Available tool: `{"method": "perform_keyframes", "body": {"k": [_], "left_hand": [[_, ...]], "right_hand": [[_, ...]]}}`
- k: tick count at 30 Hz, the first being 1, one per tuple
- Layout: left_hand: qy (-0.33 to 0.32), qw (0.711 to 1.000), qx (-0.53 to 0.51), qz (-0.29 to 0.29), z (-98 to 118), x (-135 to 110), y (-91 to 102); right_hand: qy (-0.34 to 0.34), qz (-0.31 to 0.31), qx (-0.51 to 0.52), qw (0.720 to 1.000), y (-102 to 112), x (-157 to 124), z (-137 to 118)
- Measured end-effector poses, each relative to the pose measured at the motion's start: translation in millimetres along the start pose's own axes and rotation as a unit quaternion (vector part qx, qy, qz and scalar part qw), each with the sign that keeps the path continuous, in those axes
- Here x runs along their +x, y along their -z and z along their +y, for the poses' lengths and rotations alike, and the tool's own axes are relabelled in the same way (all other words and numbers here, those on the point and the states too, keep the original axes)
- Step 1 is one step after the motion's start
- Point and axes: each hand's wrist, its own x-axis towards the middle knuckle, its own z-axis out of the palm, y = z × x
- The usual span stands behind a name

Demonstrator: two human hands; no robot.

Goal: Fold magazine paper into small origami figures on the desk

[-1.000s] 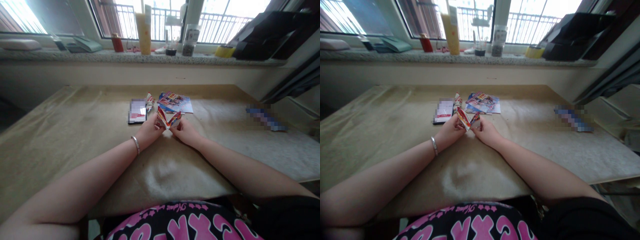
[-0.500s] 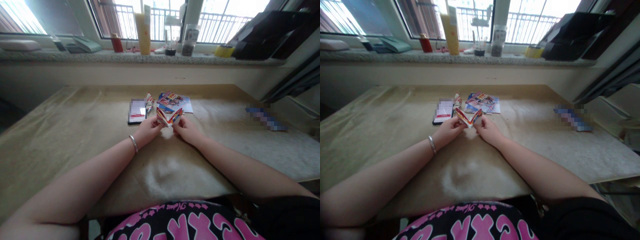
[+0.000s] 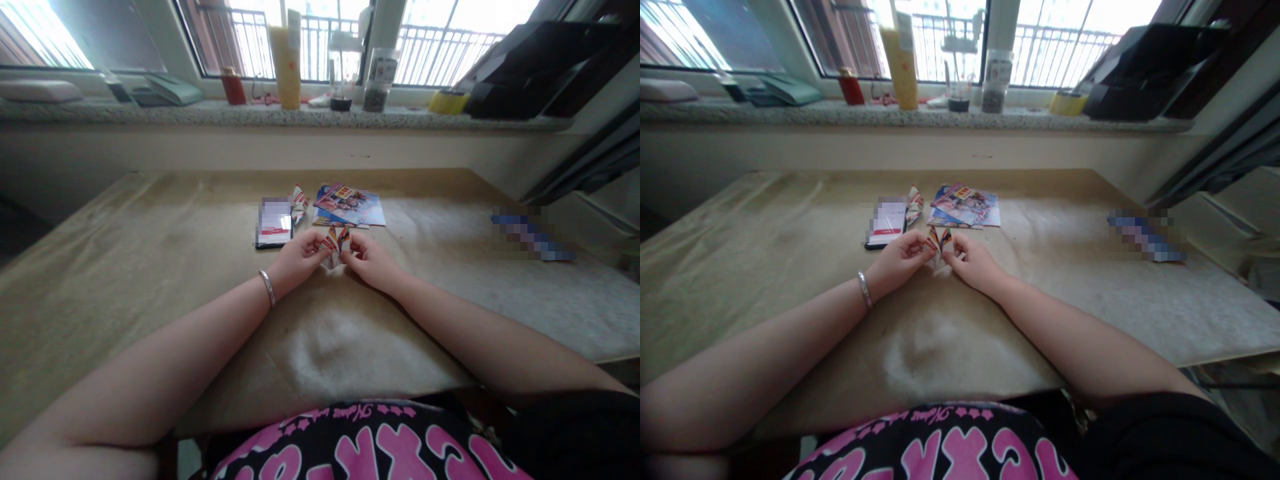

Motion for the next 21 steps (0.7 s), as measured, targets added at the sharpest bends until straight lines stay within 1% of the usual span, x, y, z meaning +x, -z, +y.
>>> {"method": "perform_keyframes", "body": {"k": [3,6,10,12,16,18,21], "left_hand": [[0.007,1.0,0.017,-0.005,1,-1,-1.4],[0.007,1.0,0.015,-0.01,2,-2,-2.6],[0.004,1.0,-0.003,-0.023,3,-1,-4.6],[-0.008,1.0,-0.026,-0.01,3,-1,-5.0],[-0.027,0.997,-0.057,0.04,2,0,-3.4],[-0.021,0.997,-0.059,0.049,2,0,-2.4],[-0.012,0.997,-0.056,0.046,4,-1,-2.6]], "right_hand": [[-0.001,0.016,0.021,1.0,-2,-1,1],[0.012,0.039,0.051,0.998,-1,-1,-1],[0.02,0.056,0.052,0.997,1,-1,-6],[0.018,0.054,0.057,0.997,2,-1,-8],[0.003,0.027,0.042,0.999,0,-3,-12],[-0.005,0.024,0.031,0.999,-1,-4,-12],[0.0,0.043,0.053,0.998,-1,-5,-11]]}}
